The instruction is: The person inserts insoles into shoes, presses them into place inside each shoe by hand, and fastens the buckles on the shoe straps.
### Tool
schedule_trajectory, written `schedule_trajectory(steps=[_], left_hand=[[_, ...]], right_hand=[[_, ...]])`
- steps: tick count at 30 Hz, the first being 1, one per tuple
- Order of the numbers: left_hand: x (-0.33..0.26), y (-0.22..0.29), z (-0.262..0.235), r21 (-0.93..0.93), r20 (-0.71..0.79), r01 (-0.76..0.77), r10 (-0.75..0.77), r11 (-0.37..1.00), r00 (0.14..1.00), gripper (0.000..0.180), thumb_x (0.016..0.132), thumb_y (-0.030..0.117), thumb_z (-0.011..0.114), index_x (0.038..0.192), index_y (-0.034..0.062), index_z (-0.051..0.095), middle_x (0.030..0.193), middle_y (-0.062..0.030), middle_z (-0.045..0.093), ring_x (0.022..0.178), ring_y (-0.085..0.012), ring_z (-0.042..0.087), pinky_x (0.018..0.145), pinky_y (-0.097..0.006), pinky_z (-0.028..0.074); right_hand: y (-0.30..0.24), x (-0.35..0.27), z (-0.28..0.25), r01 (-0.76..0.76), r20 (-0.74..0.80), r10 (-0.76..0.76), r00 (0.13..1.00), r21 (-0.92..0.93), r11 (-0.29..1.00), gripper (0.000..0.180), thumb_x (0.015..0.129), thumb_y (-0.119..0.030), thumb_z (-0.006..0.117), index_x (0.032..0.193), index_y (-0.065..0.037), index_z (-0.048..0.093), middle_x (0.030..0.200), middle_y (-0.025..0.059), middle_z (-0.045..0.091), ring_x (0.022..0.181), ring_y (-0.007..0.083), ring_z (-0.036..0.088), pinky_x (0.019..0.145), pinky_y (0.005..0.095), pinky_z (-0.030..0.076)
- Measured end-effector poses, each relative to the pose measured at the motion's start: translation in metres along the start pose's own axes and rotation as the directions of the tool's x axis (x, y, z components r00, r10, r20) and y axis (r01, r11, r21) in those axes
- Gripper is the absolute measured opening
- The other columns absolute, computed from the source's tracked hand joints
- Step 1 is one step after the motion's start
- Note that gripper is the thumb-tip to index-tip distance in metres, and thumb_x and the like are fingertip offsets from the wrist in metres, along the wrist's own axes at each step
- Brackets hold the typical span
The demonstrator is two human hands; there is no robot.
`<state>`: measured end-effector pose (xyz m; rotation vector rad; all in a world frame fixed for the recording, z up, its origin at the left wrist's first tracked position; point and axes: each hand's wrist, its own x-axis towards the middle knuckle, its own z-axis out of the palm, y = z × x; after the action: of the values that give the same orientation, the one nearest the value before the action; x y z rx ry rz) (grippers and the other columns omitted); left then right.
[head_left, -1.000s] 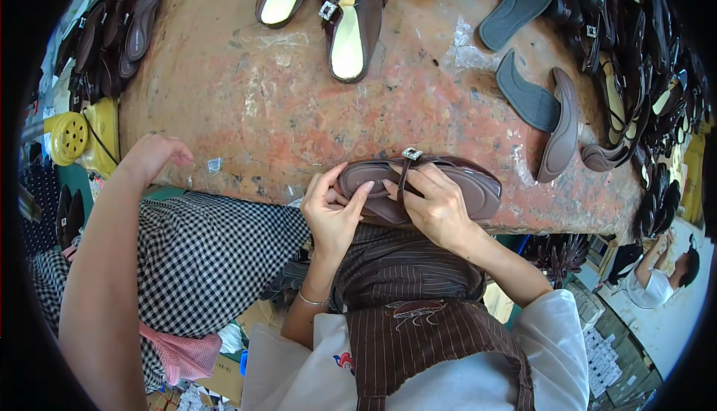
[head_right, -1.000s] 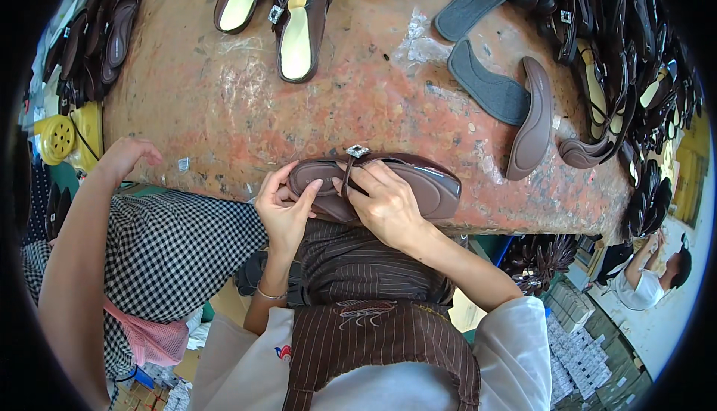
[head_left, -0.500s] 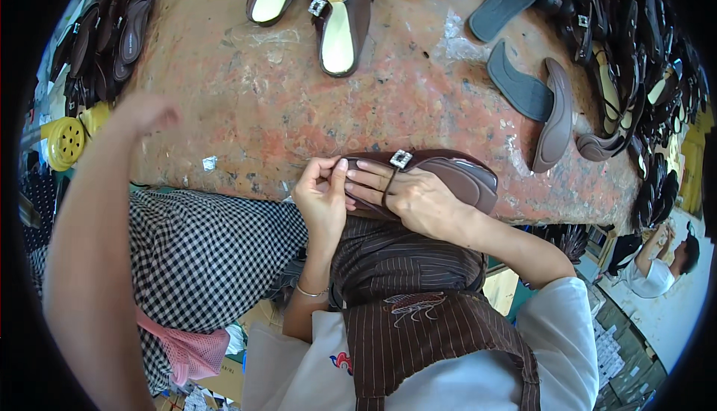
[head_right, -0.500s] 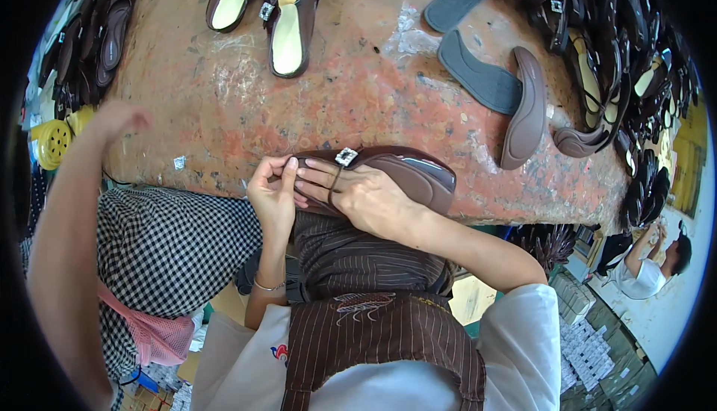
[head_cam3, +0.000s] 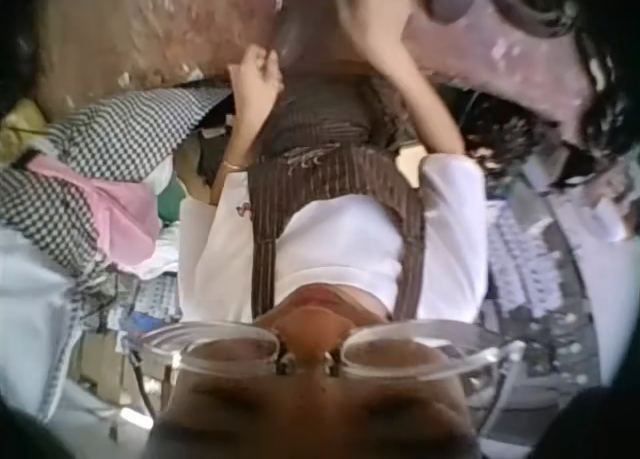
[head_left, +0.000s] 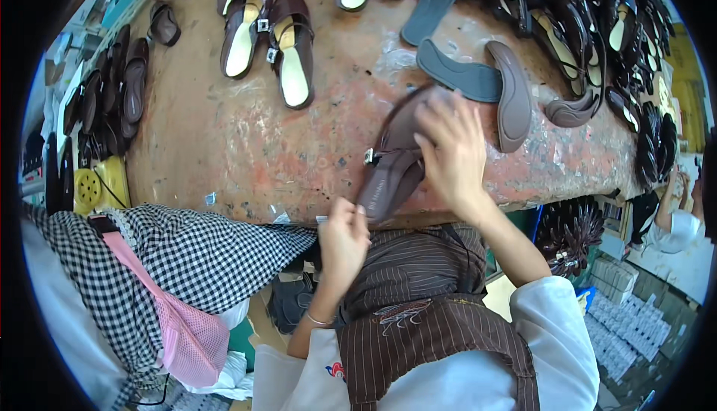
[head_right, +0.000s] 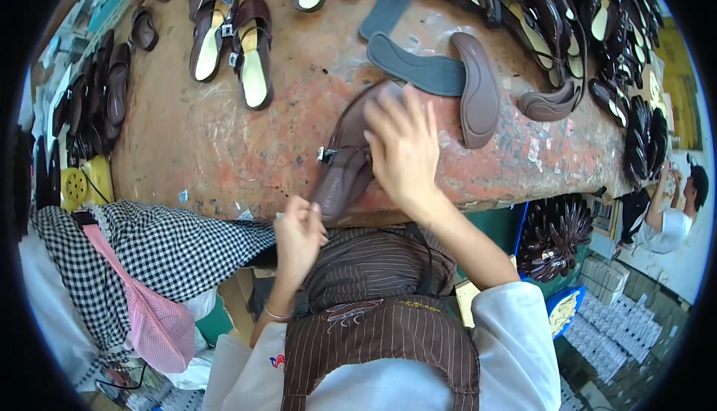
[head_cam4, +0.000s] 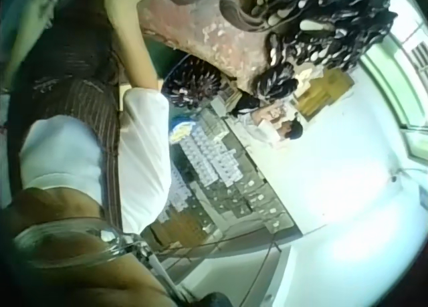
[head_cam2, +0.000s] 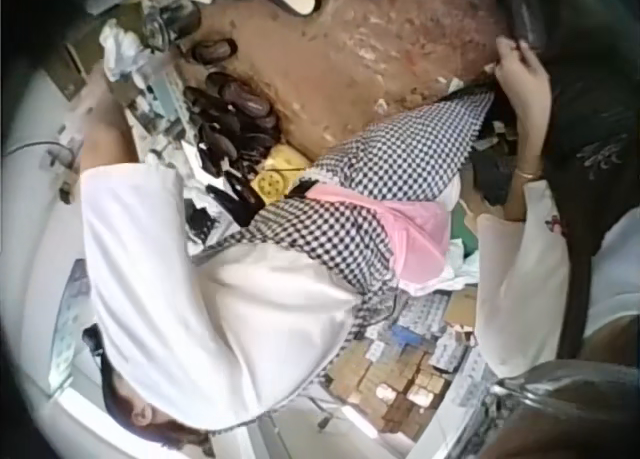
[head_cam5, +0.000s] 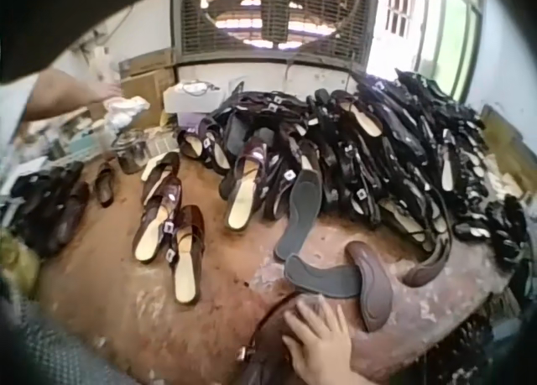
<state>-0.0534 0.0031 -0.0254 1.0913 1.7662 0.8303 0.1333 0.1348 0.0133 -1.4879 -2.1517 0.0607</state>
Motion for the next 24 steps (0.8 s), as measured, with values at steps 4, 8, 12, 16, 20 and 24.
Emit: schedule_trajectory(steps=[4,8,12,16,20,24], left_hand=[[-0.029,0.042,0.032,0.531,0.116,-0.335,0.325,0.779,0.939,0.026,0.091,0.018,0.072,0.074,0.0051,0.056,0.059,-0.009,0.062,0.053,-0.0305,0.062,0.052,-0.041,0.048],[-0.037,0.042,0.054,0.476,0.187,-0.53,0.508,0.702,0.841,0.023,0.083,0.019,0.076,0.096,0.0008,0.07,0.105,-0.0166,0.07,0.107,-0.0335,0.065,0.082,-0.043,0.054],[-0.023,0.009,0.079,0.569,0.419,-0.629,0.472,0.53,0.776,0.06,0.085,0.019,0.067,0.136,-0.0093,0.053,0.143,-0.0273,0.048,0.146,-0.0449,0.031,0.118,-0.07,0.016],[-0.016,0.004,0.081,0.582,0.465,-0.666,0.48,0.467,0.743,0.054,0.089,0.016,0.059,0.137,-0.0086,0.054,0.145,-0.0273,0.047,0.145,-0.0448,0.033,0.118,-0.067,0.021],[-0.015,0.006,0.085,0.582,0.431,-0.675,0.531,0.454,0.729,0.053,0.088,0.008,0.056,0.138,-0.01,0.051,0.144,-0.0292,0.046,0.147,-0.0445,0.032,0.117,-0.067,0.024],[-0.014,-0.003,0.087,0.507,0.387,-0.664,0.543,0.549,0.745,0.054,0.088,0.007,0.055,0.139,-0.012,0.048,0.145,-0.0314,0.044,0.147,-0.0472,0.03,0.117,-0.068,0.023]], right_hand=[[0.014,0.033,-0.009,-0.361,0.154,0.327,0.932,0.435,0.825,0.045,0.08,-0.01,0.074,0.124,-0.005,0.067,0.133,0.0208,0.061,0.125,0.043,0.058,0.111,0.0523,0.041],[0.002,0.014,-0.052,-0.241,0.435,0.024,0.9,0.452,0.859,0.033,0.077,-0.005,0.069,0.109,0.0,0.062,0.13,0.0262,0.061,0.119,0.0471,0.06,0.107,0.0537,0.045],[-0.005,-0.058,-0.046,0.058,0.366,-0.163,0.916,0.282,0.958,0.052,0.068,0.004,0.068,0.119,0.002,0.063,0.123,0.0231,0.066,0.124,0.042,0.059,0.115,0.0541,0.04],[-0.009,-0.058,-0.016,0.201,0.154,-0.22,0.963,0.128,0.971,0.029,0.083,-0.005,0.059,0.11,0.004,0.062,0.124,0.0244,0.066,0.125,0.0388,0.06,0.119,0.0533,0.033],[-0.011,0.008,0.014,-0.063,0.588,0.019,0.808,0.053,0.997,0.044,0.082,-0.007,0.059,0.125,0.005,0.062,0.129,0.0236,0.064,0.128,0.0363,0.058,0.122,0.0512,0.028],[-0.009,-0.042,0.029,0.165,0.117,-0.165,0.979,0.009,0.986,0.049,0.084,-0.006,0.058,0.132,0.004,0.059,0.135,0.0252,0.058,0.132,0.036,0.054,0.122,0.0527,0.028]])
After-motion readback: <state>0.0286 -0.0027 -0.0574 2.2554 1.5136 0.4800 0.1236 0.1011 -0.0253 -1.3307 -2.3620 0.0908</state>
